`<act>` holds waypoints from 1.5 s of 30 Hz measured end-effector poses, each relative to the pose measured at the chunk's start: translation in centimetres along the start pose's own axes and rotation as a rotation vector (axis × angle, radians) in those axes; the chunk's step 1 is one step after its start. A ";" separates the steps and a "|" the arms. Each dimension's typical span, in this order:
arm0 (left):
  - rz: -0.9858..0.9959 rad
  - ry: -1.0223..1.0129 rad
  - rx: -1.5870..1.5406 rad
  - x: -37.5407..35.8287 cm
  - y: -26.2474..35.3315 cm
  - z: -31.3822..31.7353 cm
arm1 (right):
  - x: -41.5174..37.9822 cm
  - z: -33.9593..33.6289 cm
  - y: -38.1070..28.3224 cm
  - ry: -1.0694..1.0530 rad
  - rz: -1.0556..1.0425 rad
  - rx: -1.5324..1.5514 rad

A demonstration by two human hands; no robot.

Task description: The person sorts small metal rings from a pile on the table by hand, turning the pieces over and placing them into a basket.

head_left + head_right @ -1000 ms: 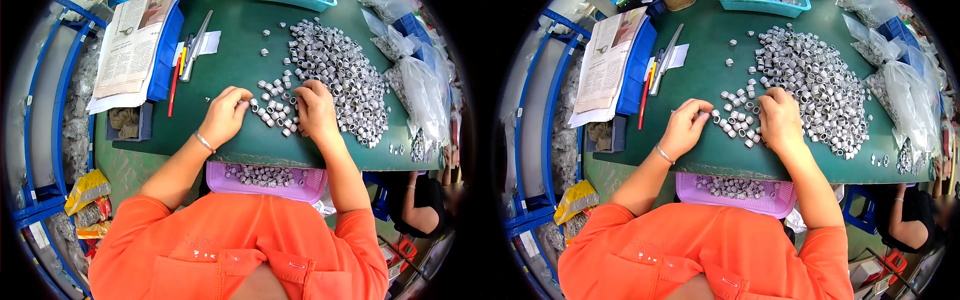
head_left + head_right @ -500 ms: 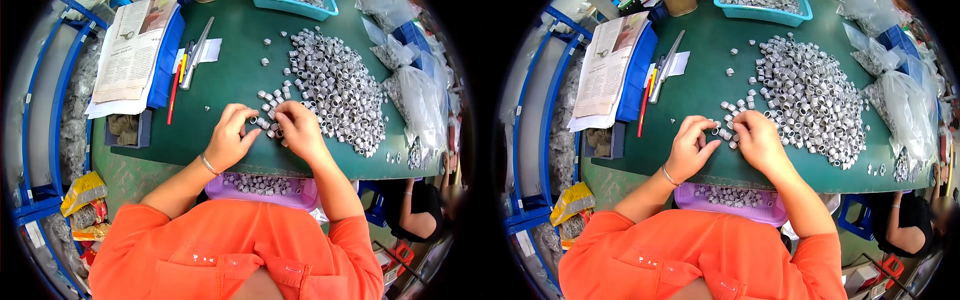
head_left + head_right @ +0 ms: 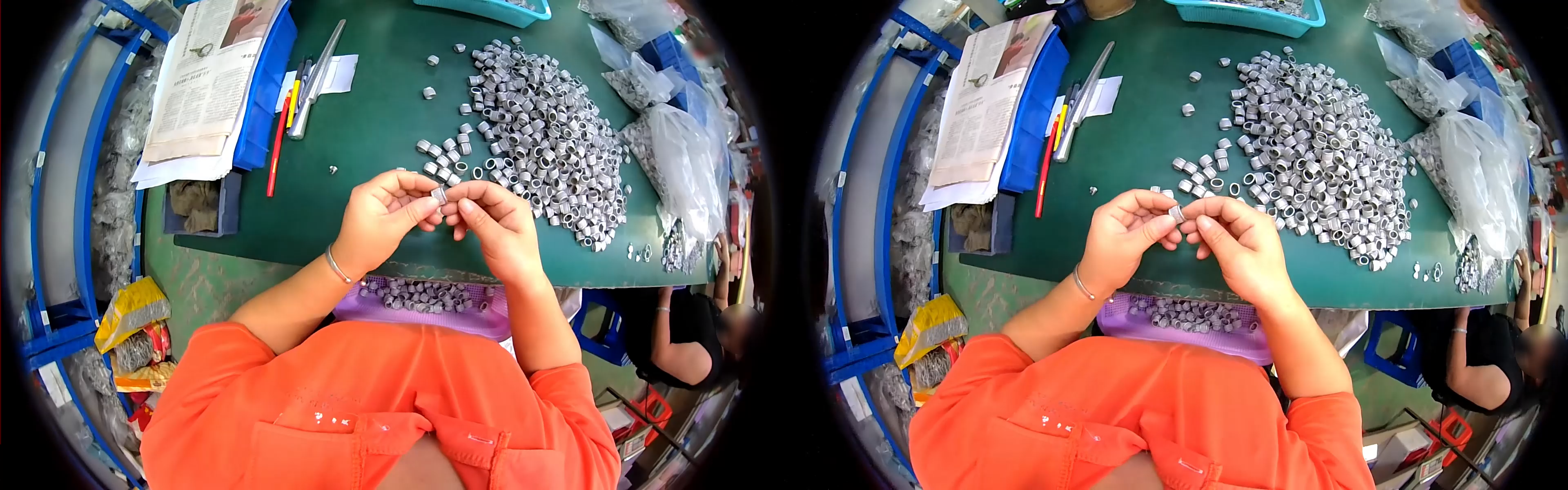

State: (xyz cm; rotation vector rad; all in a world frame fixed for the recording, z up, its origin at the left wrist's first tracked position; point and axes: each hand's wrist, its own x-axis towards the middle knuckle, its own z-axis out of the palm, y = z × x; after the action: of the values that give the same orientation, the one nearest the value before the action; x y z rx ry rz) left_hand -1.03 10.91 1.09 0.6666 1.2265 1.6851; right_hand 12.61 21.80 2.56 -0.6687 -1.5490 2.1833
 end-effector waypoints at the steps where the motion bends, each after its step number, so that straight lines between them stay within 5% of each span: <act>1: -0.001 0.004 0.001 0.0 -0.1 -0.1 | 0.0 -0.1 0.2 -0.003 0.003 0.002; 8: -0.084 -0.005 -0.100 -0.4 0.1 0.1 | -0.1 0.1 1.3 -0.013 -0.244 -0.169; 11: 0.060 -0.044 0.006 -0.2 -1.0 0.0 | -0.1 -0.1 0.7 0.051 -0.443 -0.632; 12: 0.107 -0.003 0.121 0.1 -1.2 0.1 | 0.2 0.0 1.0 0.139 -0.567 -0.745; 13: 0.175 -0.001 0.663 0.0 0.2 -0.5 | 0.6 -0.5 1.4 0.207 -0.632 -0.881; 15: 0.384 0.077 1.222 0.4 0.6 -1.0 | 1.5 -1.9 1.9 0.206 -0.707 -1.179; 17: 0.146 0.042 1.228 0.5 -0.2 -1.7 | 1.8 -2.0 2.2 0.068 -0.658 -1.239; 20: 0.215 -0.029 1.241 0.7 -0.9 -1.6 | 3.0 -1.6 1.5 -0.097 -0.745 -1.329; 24: 0.203 -0.015 1.078 0.9 -1.2 -1.0 | 9.3 -1.9 0.5 0.023 -0.958 -1.234; 27: 0.268 0.005 1.086 0.5 -1.5 -1.2 | 14.9 -2.5 1.2 0.064 -0.903 -1.350; 30: 0.249 -0.032 1.111 0.0 -1.1 -1.9 | 16.1 -2.8 1.3 -0.061 -0.608 -1.349; 35: 0.176 0.010 1.028 -0.6 -0.8 -2.2 | 8.2 -3.2 -0.9 -0.147 -0.762 -1.263; 38: 0.263 -0.049 1.018 0.3 -1.6 -1.4 | 2.2 -3.8 0.1 -0.196 -0.632 -1.387; 41: 0.373 -0.114 1.015 1.8 -2.8 -0.9 | -1.2 -4.8 1.7 -0.018 -0.548 -1.442; 43: 0.413 -0.074 0.988 2.0 -2.6 -0.2 | -3.0 -4.8 3.8 0.313 -0.560 -1.412; 45: 0.442 0.007 0.913 1.4 -3.0 0.1 | -4.7 -3.9 4.6 0.301 -0.500 -1.445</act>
State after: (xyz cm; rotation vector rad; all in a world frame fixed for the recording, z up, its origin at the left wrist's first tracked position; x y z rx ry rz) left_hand -0.51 12.44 -1.77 1.5642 1.9652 1.3849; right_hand 18.58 20.67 -2.10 -0.7545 -2.5484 0.3261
